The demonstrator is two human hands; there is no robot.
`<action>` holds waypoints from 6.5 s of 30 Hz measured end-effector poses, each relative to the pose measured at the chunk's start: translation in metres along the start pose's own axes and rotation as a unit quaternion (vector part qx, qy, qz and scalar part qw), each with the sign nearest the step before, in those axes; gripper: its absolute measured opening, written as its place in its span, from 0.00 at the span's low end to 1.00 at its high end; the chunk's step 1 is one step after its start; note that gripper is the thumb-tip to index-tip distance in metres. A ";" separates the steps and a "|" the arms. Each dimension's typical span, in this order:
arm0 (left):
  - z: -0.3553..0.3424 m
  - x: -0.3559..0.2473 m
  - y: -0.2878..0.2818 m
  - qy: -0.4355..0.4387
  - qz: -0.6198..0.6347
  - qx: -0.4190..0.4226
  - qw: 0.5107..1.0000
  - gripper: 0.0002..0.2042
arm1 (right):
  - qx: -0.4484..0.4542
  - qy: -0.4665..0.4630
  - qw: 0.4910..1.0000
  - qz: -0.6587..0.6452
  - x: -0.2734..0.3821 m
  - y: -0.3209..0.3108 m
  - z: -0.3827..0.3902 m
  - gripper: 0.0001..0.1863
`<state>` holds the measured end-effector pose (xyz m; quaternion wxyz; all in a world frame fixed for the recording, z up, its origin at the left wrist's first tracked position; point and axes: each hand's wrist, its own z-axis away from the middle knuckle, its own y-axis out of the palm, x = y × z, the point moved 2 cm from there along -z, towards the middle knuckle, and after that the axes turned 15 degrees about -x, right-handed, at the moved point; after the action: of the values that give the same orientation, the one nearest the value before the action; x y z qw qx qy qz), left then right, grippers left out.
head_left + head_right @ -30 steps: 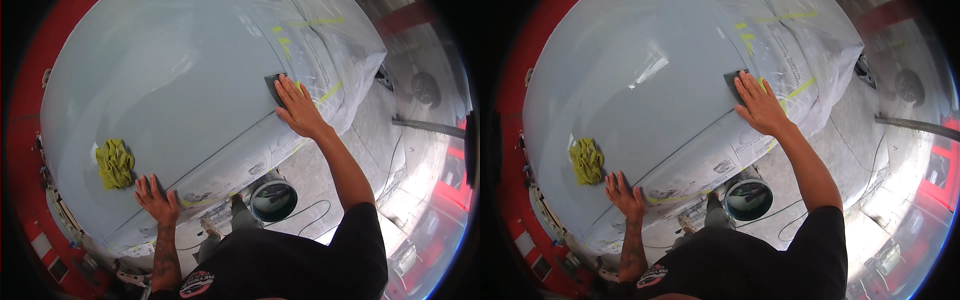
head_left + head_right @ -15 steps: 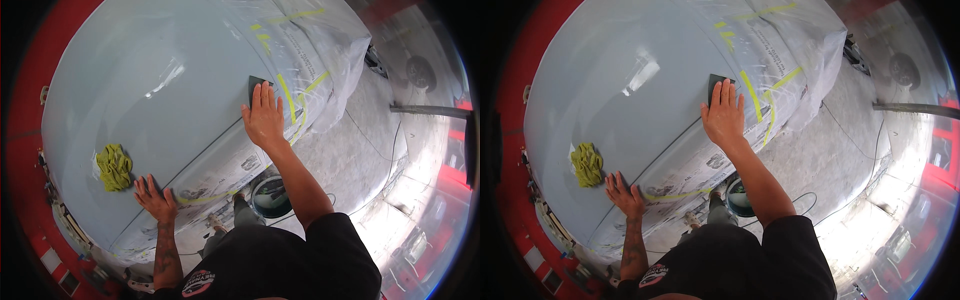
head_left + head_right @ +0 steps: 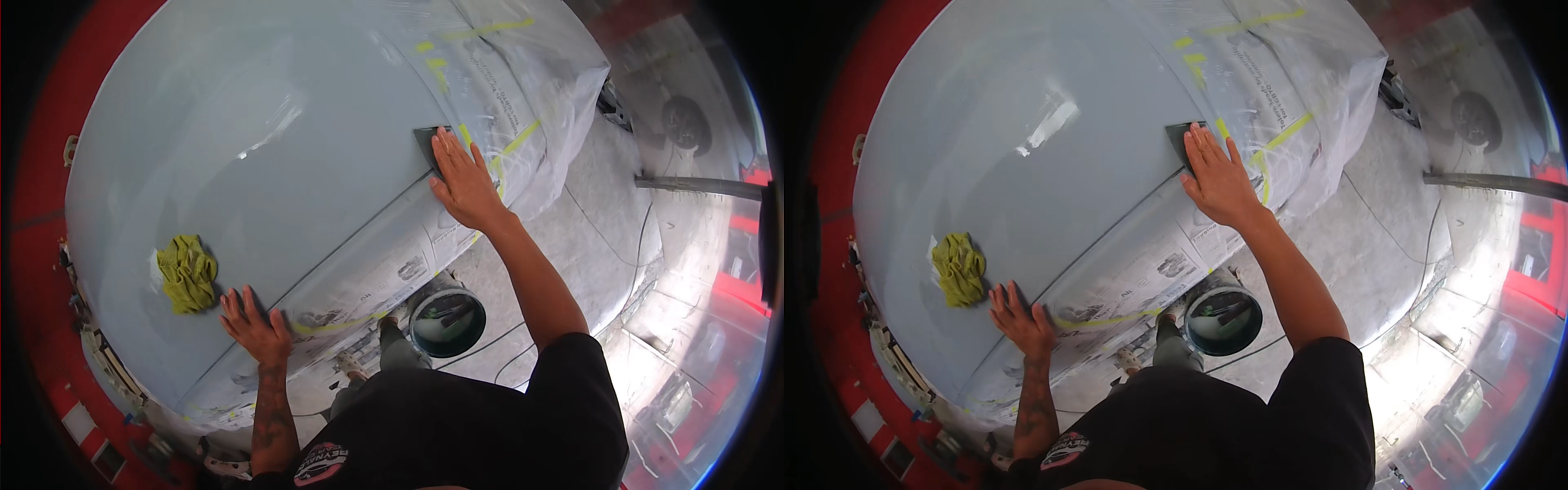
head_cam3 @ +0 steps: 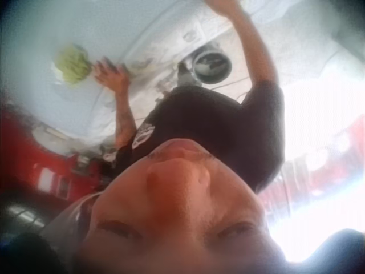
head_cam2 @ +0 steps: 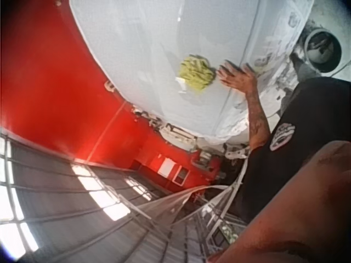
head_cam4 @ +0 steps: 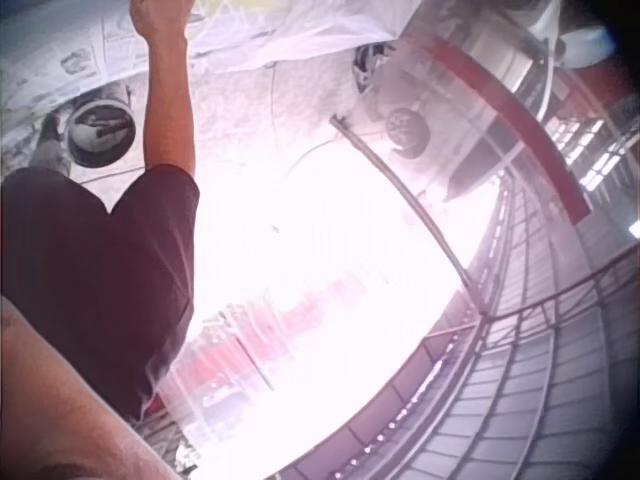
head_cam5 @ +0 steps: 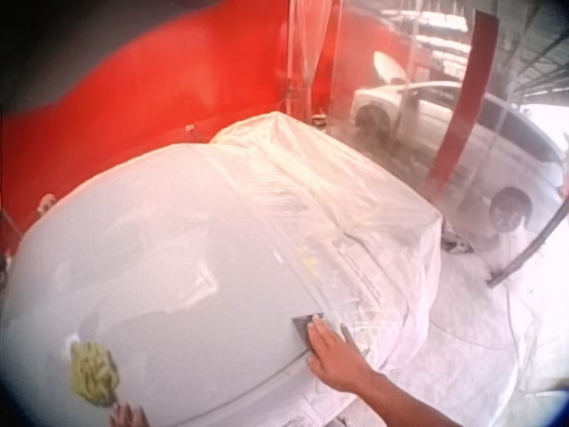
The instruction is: Wet sanding a masked car panel in a body shop.
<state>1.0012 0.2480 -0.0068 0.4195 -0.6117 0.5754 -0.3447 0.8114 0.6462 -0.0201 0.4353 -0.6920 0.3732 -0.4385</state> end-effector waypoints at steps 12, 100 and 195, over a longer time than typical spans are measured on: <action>-0.002 -0.001 0.000 0.002 0.003 0.006 1.000 0.30 | 0.033 -0.081 0.996 -0.024 -0.028 0.006 -0.051 0.35; -0.278 0.021 0.086 -0.150 0.021 -0.173 0.973 0.32 | -0.068 0.023 0.997 0.030 0.108 0.058 -0.133 0.35; 0.046 0.143 -0.024 -0.155 0.048 -0.067 0.984 0.27 | -0.075 0.398 0.904 -0.136 0.395 0.078 0.014 0.41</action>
<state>1.0669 0.1107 -0.0129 0.4775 -0.6563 0.5538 -0.1855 0.9471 0.2690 0.0156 0.1339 -0.5345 0.4495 -0.7031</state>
